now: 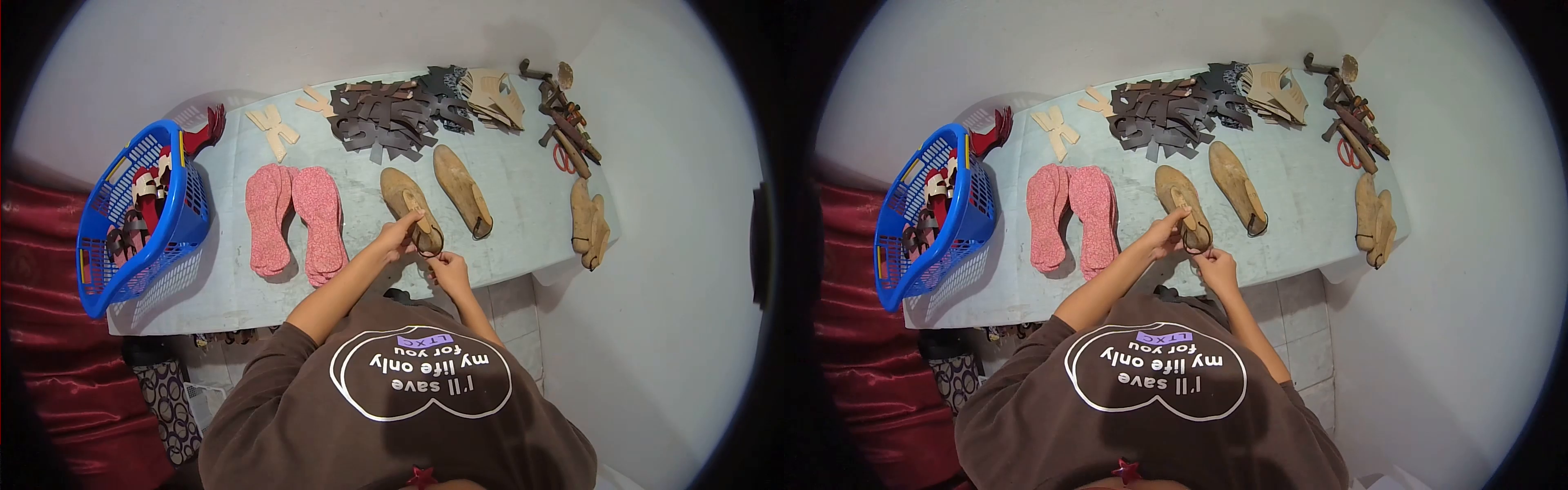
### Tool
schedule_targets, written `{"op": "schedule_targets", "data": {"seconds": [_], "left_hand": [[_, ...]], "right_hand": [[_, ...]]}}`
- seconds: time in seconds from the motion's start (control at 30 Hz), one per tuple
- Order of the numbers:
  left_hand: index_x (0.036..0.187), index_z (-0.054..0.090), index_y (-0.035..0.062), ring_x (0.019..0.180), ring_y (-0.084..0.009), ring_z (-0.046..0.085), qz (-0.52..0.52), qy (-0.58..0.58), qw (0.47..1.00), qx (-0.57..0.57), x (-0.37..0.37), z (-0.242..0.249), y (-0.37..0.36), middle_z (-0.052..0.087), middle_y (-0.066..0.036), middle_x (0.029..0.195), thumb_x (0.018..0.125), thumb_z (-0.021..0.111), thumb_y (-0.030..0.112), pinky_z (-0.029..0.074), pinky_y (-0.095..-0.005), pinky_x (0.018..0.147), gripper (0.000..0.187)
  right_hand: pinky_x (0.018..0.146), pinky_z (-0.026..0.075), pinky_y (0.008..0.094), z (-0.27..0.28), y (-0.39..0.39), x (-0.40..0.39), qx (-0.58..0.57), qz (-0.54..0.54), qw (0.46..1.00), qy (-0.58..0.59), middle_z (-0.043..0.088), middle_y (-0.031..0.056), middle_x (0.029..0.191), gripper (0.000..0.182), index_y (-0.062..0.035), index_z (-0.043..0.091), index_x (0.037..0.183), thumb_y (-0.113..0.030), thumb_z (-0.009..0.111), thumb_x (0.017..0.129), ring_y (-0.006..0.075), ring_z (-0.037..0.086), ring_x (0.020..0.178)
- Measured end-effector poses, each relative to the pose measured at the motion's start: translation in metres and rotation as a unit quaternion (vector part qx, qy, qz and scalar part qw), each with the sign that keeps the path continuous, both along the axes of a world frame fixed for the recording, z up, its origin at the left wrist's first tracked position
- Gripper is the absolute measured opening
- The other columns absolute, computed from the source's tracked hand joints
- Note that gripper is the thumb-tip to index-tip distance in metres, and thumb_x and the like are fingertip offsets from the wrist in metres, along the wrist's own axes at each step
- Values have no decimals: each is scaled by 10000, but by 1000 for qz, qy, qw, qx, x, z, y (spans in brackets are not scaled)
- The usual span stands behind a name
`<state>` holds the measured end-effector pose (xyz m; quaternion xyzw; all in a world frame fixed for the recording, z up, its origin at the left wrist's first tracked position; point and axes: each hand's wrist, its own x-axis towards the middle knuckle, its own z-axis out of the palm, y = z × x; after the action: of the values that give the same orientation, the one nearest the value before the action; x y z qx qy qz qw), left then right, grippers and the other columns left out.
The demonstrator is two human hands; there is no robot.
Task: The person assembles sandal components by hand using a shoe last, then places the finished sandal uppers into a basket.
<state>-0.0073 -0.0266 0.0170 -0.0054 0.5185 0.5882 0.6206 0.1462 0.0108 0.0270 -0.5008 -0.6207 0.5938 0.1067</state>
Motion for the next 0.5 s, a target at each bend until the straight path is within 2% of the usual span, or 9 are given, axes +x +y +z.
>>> {"op": "schedule_targets", "data": {"seconds": [0.13,0.2,0.23,0.33,0.5], "left_hand": [[985,517,10,821,-188,554,-4,7,1000,-3,1,2,-3,551,-96,900,679,657,404,463,-308,726,517],[986,517,12,819,-190,553,-10,9,1000,-3,1,2,-4,552,-95,898,676,657,408,463,-318,726,521],[986,517,12,819,-190,553,-11,8,1000,-3,1,2,-4,552,-95,898,676,657,408,463,-318,726,521],[984,518,16,819,-191,550,-11,-5,1000,8,2,1,-4,553,-93,890,674,657,411,464,-320,727,522],[993,520,21,816,-191,558,24,-3,999,25,2,-7,-2,559,-89,892,679,649,420,469,-318,740,524]], "right_hand": [[390,394,217,4,5,5,77,65,993,-57,554,40,590,142,-17,575,713,-157,555,727,96,521,473],[376,387,218,17,8,6,-56,-12,998,29,547,35,632,155,-18,578,771,-147,493,756,96,501,457],[366,375,233,18,11,7,-90,-18,992,91,541,42,574,186,-9,588,783,-177,508,775,104,502,454],[365,358,209,19,12,4,-128,-23,982,137,527,30,556,184,-23,594,765,-193,525,786,98,490,445],[389,365,235,4,-5,0,-36,49,997,55,514,43,499,233,-9,604,708,-216,536,793,108,498,436]]}}
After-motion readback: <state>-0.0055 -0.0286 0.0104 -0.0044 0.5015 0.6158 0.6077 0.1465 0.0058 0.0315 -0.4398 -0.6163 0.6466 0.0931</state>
